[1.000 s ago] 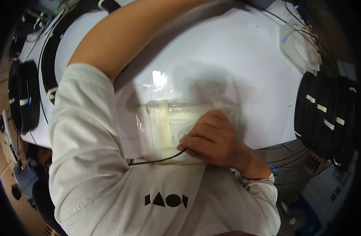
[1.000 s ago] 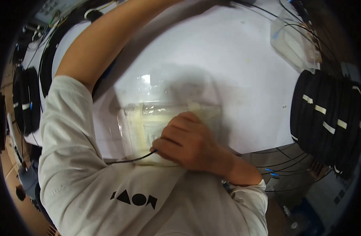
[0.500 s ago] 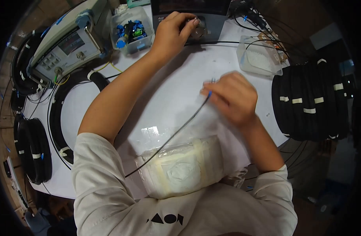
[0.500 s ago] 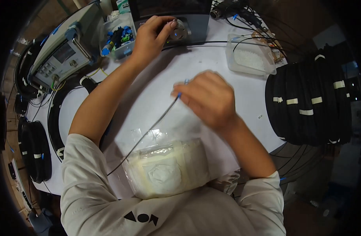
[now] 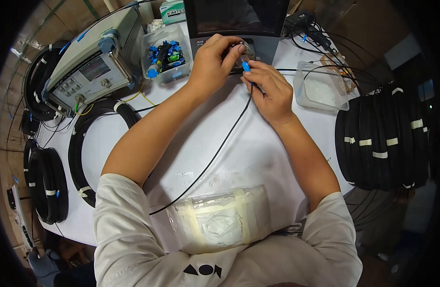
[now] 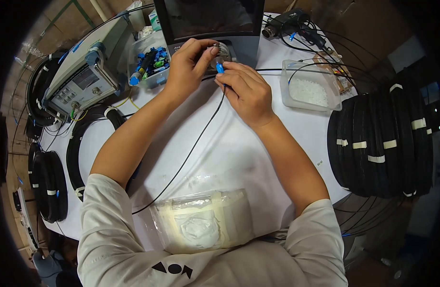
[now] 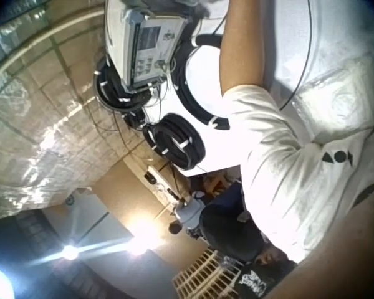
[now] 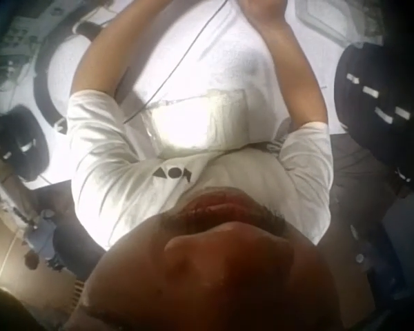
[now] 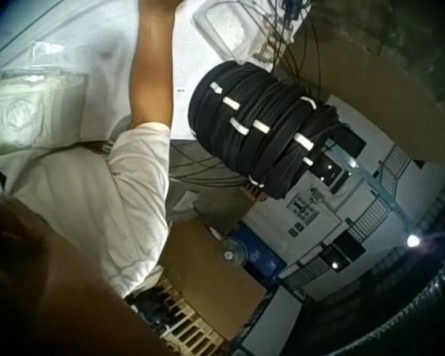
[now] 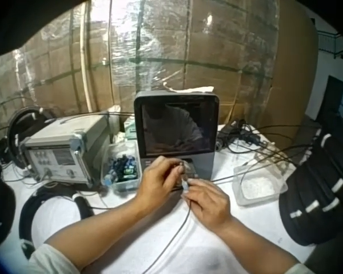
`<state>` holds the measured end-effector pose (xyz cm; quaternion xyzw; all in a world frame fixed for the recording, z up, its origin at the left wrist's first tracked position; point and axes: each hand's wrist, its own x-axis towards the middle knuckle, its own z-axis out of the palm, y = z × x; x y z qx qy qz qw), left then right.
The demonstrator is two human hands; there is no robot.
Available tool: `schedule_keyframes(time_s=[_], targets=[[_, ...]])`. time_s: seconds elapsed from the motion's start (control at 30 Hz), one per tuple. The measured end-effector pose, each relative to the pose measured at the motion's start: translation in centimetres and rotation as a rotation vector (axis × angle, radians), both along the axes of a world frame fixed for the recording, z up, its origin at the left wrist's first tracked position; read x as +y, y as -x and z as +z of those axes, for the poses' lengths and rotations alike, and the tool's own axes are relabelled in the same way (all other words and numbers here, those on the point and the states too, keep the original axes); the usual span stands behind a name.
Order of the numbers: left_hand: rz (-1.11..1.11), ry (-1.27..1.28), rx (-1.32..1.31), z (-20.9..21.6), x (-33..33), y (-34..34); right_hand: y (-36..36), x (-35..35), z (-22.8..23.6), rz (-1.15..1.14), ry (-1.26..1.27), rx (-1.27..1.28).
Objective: Inspecting and adjusting a cable connector under a digital microscope magnification.
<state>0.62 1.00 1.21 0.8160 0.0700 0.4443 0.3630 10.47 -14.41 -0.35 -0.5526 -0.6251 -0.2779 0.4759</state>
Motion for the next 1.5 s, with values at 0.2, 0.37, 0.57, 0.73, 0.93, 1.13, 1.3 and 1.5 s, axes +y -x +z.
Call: schedule_keyframes(time_s=[0.2,0.37,0.57,0.73,0.93,1.13,1.3,1.5], targets=[[0.028,0.005,0.025,0.0,0.0,0.1,0.3,0.1,0.1,-0.019,0.016,0.011],[-0.004,0.077,0.034,-0.3,0.0,-0.2,0.5,-0.1,0.4,-0.030,0.046,0.025],[0.028,0.052,0.077,0.1,-0.1,0.0,1.0,-0.5,2.1,-0.118,0.111,-0.004],[0.038,0.090,0.047,0.4,-0.6,-0.2,0.6,-0.2,2.2,-0.104,0.084,0.010],[0.080,0.090,0.055,0.7,-1.0,0.0,0.4,0.2,1.5,-0.047,0.025,0.046],[0.070,0.094,0.077,0.5,-0.5,-0.2,0.2,0.7,1.6,-0.085,0.024,0.057],[0.050,0.078,0.052,0.0,0.0,-0.3,0.0,0.7,1.2,-0.030,0.020,0.067],[0.076,0.131,0.064,0.6,-0.8,-0.2,-0.9,0.9,-0.6,-0.023,0.008,0.477]])
